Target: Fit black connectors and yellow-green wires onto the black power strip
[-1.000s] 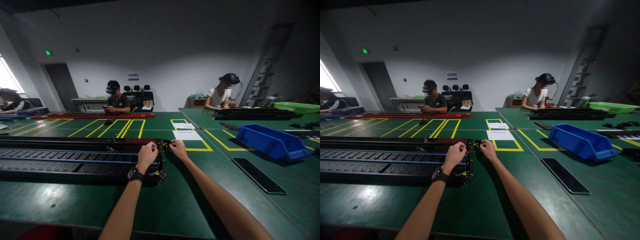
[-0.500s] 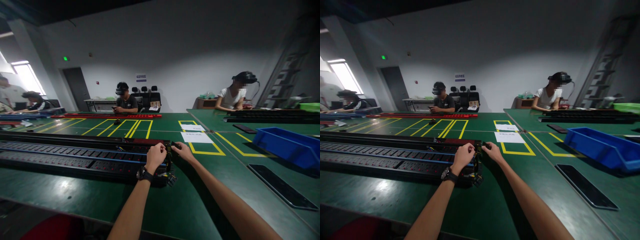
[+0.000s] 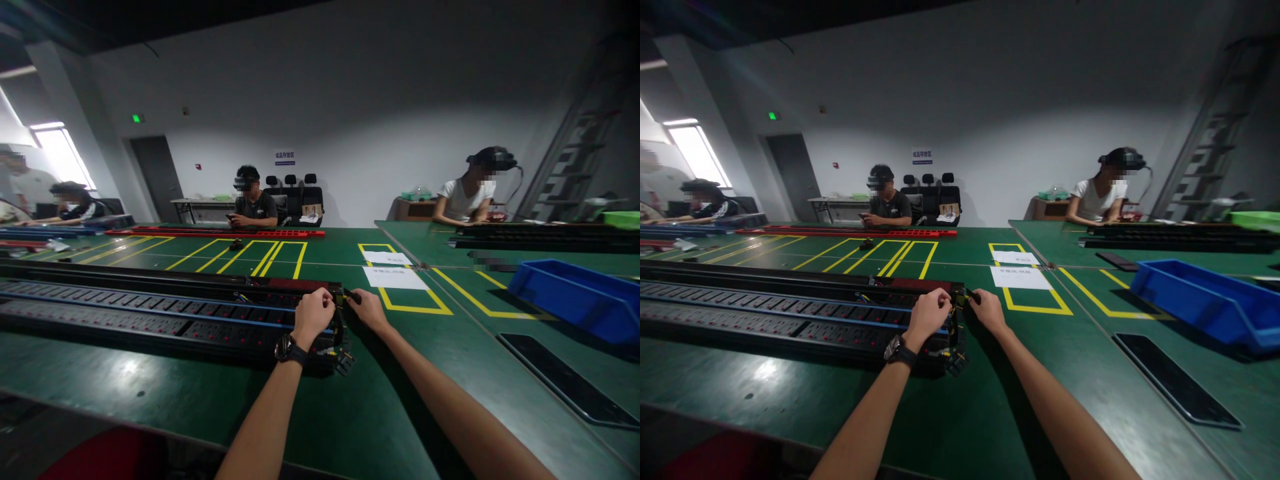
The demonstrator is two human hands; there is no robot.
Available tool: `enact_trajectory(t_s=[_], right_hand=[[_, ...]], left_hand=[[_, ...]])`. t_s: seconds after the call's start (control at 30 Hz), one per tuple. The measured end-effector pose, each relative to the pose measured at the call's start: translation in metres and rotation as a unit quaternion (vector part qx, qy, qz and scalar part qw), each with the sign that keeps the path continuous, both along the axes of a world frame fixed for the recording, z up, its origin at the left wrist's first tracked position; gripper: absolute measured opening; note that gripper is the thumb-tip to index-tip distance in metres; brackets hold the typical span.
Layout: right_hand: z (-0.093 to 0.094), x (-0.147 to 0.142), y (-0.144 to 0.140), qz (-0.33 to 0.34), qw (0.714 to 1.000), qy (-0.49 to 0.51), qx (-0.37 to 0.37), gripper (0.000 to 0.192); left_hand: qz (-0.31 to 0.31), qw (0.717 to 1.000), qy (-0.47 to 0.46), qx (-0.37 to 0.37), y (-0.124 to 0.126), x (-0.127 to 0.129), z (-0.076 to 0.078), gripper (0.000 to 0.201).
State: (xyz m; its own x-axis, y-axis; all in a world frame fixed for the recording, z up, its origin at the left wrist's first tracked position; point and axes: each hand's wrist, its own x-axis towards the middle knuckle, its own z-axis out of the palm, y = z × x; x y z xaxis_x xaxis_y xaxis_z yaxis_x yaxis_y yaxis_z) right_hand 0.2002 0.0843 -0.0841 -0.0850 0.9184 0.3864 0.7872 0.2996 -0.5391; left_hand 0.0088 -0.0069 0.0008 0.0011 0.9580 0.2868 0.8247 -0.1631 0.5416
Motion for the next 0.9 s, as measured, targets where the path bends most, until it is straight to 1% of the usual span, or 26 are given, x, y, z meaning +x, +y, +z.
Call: enact_trajectory(t_s=[0.13, 0.23, 0.3, 0.37, 0.4, 0.47, 0.5, 0.53, 0.6, 0.63, 0.7, 0.73, 0.8, 0.9], right_hand=[[0.005, 0.005, -0.002, 0.012, 1.000, 0.014, -0.013, 0.031], [0.019, 0.008, -0.009, -0.017, 1.000, 0.003, 0.017, 0.038], [0.031, 0.010, -0.019, -0.009, 0.999, 0.016, 0.028, 0.037], [0.042, 0.010, -0.036, 0.046, 0.998, 0.041, 0.027, 0.035], [0.047, 0.010, -0.047, 0.078, 0.995, 0.051, 0.036, 0.033], [0.053, 0.010, -0.071, 0.116, 0.990, 0.056, 0.058, 0.032], [0.055, 0.010, -0.083, 0.138, 0.987, 0.061, 0.051, 0.032], [0.056, 0.011, -0.094, 0.172, 0.982, 0.066, 0.029, 0.032], [0.055, 0.013, -0.112, 0.242, 0.967, 0.075, -0.009, 0.029], [0.054, 0.014, -0.118, 0.269, 0.960, 0.078, -0.020, 0.028], [0.051, 0.014, -0.125, 0.306, 0.948, 0.076, -0.031, 0.026], [0.050, 0.013, -0.126, 0.316, 0.945, 0.074, -0.034, 0.024], [0.050, 0.011, -0.127, 0.333, 0.939, 0.071, -0.046, 0.019], [0.053, 0.011, -0.126, 0.348, 0.931, 0.083, -0.074, 0.012]], left_hand=[[0.004, 1.000, 0.006, -0.001, -0.001, 0.000, 0.000, 0.017], [0.014, 1.000, 0.004, -0.014, -0.002, 0.001, 0.002, 0.018], [0.010, 1.000, 0.008, -0.015, -0.003, 0.002, 0.004, 0.019], [0.000, 1.000, 0.016, -0.010, -0.003, 0.001, 0.006, 0.018], [-0.008, 1.000, 0.018, -0.008, -0.003, 0.000, 0.007, 0.019], [-0.026, 0.999, 0.017, -0.013, -0.003, -0.005, 0.011, 0.019], [-0.038, 0.999, 0.020, -0.017, -0.003, -0.009, 0.012, 0.020], [-0.052, 0.998, 0.027, -0.023, -0.004, -0.013, 0.014, 0.020], [-0.103, 0.993, 0.046, -0.026, -0.009, -0.021, 0.018, 0.020], [-0.146, 0.987, 0.052, -0.032, -0.012, -0.025, 0.019, 0.021], [-0.227, 0.971, 0.057, -0.056, -0.020, -0.030, 0.019, 0.022], [-0.246, 0.966, 0.054, -0.063, -0.025, -0.030, 0.018, 0.022], [-0.263, 0.961, 0.056, -0.059, -0.034, -0.029, 0.015, 0.022], [-0.266, 0.960, 0.083, -0.024, -0.041, -0.025, 0.009, 0.018]])
